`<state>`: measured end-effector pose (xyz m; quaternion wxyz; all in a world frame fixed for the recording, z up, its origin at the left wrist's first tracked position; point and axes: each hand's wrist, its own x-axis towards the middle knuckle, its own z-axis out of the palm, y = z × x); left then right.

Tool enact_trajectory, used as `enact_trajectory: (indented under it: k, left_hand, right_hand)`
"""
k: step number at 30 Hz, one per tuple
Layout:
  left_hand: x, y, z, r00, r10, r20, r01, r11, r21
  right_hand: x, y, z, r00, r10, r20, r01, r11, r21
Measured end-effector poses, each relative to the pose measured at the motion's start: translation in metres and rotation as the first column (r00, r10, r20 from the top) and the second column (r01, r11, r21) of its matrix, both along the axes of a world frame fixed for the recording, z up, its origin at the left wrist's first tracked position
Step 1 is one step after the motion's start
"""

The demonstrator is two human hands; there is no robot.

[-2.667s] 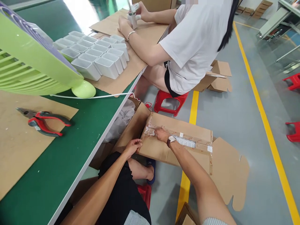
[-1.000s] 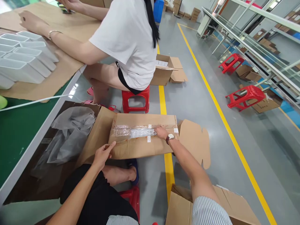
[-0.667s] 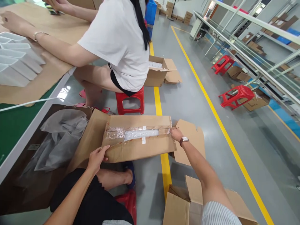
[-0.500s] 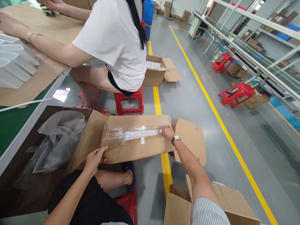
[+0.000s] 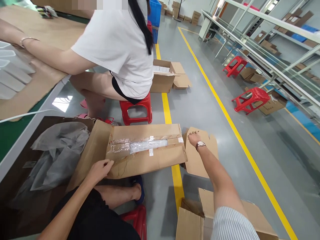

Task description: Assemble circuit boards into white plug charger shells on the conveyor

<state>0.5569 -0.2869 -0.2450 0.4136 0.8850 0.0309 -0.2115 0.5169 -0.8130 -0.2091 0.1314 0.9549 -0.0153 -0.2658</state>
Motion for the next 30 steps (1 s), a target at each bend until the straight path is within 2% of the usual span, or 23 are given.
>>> enact_trajectory:
  k: [2, 5, 9, 11, 13, 16, 20, 25, 30]
  left_hand:
    - [0.016, -0.008, 0.001, 0.993, -0.103, 0.056, 0.098, 0.992, 0.081]
    - [0.027, -0.028, -0.002, 0.958, -0.252, 0.138, 0.228, 0.959, 0.168]
    - [0.018, -0.050, -0.013, 0.906, -0.360, 0.221, 0.312, 0.923, 0.227]
    - [0.009, -0.056, -0.018, 0.880, -0.398, 0.261, 0.335, 0.907, 0.254]
    - [0.002, -0.059, -0.020, 0.856, -0.424, 0.296, 0.346, 0.895, 0.282]
    - [-0.007, -0.059, -0.020, 0.830, -0.447, 0.334, 0.346, 0.882, 0.319]
    - [-0.024, -0.054, -0.014, 0.797, -0.468, 0.381, 0.353, 0.874, 0.335]
    - [-0.038, -0.052, -0.009, 0.763, -0.478, 0.435, 0.356, 0.872, 0.334]
    - [-0.038, -0.054, -0.012, 0.748, -0.466, 0.472, 0.338, 0.881, 0.332]
  right_hand:
    - [0.003, 0.022, -0.005, 0.999, 0.036, 0.041, -0.037, 0.999, 0.032]
    - [0.019, 0.079, -0.019, 0.986, 0.143, 0.088, -0.154, 0.979, 0.136]
    - [0.045, 0.158, -0.036, 0.956, 0.274, 0.108, -0.293, 0.919, 0.265]
    - [0.053, 0.182, -0.041, 0.944, 0.314, 0.099, -0.329, 0.896, 0.297]
    - [0.054, 0.193, -0.044, 0.938, 0.338, 0.079, -0.346, 0.887, 0.306]
    - [0.048, 0.189, -0.047, 0.934, 0.355, 0.039, -0.350, 0.889, 0.294]
    - [0.043, 0.160, -0.041, 0.935, 0.355, -0.017, -0.338, 0.905, 0.258]
    - [0.046, 0.117, -0.024, 0.952, 0.293, -0.087, -0.274, 0.944, 0.183]
    - [0.031, 0.076, 0.000, 0.982, 0.165, -0.096, -0.156, 0.983, 0.092]
